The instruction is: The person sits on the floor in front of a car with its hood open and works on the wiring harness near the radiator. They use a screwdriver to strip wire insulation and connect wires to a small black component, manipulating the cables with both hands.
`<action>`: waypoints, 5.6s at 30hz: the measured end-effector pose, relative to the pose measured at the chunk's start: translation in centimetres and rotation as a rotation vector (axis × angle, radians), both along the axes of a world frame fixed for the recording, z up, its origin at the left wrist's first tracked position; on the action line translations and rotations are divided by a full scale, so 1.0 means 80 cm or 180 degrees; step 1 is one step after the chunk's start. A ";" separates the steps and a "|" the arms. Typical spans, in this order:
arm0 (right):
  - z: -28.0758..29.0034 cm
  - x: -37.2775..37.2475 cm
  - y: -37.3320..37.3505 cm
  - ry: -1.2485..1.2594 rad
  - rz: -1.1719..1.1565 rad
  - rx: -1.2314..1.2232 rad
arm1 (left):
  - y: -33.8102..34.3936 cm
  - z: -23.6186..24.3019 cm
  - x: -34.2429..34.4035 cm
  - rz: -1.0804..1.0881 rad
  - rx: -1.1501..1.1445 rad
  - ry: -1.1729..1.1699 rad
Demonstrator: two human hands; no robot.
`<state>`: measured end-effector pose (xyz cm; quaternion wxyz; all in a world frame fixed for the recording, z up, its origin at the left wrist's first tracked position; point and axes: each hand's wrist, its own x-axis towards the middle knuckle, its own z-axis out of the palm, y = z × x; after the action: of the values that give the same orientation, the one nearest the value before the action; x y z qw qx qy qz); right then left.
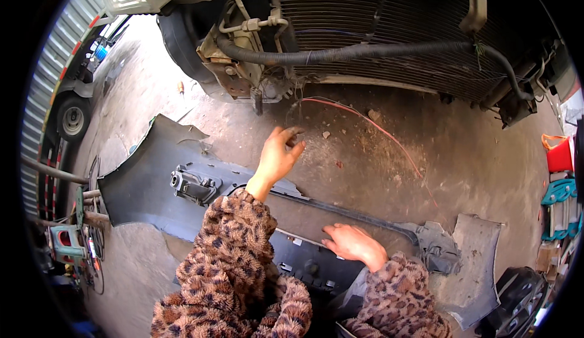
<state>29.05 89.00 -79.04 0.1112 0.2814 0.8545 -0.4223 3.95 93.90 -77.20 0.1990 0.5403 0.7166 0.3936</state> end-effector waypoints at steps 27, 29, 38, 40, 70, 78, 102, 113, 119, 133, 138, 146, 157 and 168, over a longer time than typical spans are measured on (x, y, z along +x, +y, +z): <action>0.008 0.003 -0.005 -0.0038 -0.0016 0.0028 | 0.032 0.024 0.011 -0.0189 0.1482 -0.3235; 0.008 0.005 -0.004 -0.0057 -0.0036 0.0028 | 0.034 0.026 0.014 -0.0216 0.1464 -0.3524; 0.011 0.006 -0.004 -0.0081 -0.0036 -0.0001 | 0.065 0.020 0.023 -0.0290 0.1303 -0.4326; 0.010 0.005 -0.005 -0.0005 -0.0031 -0.0008 | 0.070 0.022 0.031 -0.0257 0.1364 -0.4686; -0.017 0.007 -0.003 -0.0040 -0.0218 -0.0209 | 0.099 -0.004 -0.022 0.0345 0.0563 -0.5568; -0.021 0.002 -0.005 0.0068 -0.0289 -0.0255 | 0.098 0.009 -0.007 0.0400 0.0862 -0.5088; -0.009 -0.005 0.005 -0.0043 -0.0168 -0.0227 | 0.072 -0.009 0.008 -0.0301 0.1498 -0.5678; -0.013 -0.008 0.003 0.0006 -0.0175 -0.0131 | 0.060 -0.023 0.008 0.0050 0.1117 -0.3800; -0.016 -0.007 0.001 -0.0005 -0.0158 -0.0115 | 0.057 -0.025 0.006 0.0270 0.0838 -0.3444; 0.008 -0.016 -0.003 -0.0430 -0.0064 -0.0386 | 0.031 -0.082 0.111 0.0173 -0.1080 -0.2986; -0.002 -0.007 -0.004 -0.0227 -0.0053 -0.0313 | 0.023 -0.071 0.092 -0.0060 -0.1395 -0.3020; 0.004 -0.013 -0.006 -0.0192 0.0074 -0.0313 | -0.001 -0.039 0.088 -0.0758 -0.1844 -0.3477; 0.014 0.006 0.010 0.0257 0.0226 -0.0980 | -0.034 -0.054 0.116 -0.1224 -0.2266 -0.3125; -0.017 0.013 0.034 0.1749 -0.2889 -0.0687 | -0.053 -0.038 0.127 -0.1590 -0.2354 -0.3154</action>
<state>30.11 91.74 -80.39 -0.2817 0.4883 0.5965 -0.5714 14.09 89.63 -80.28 0.7623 0.3415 0.4815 0.2656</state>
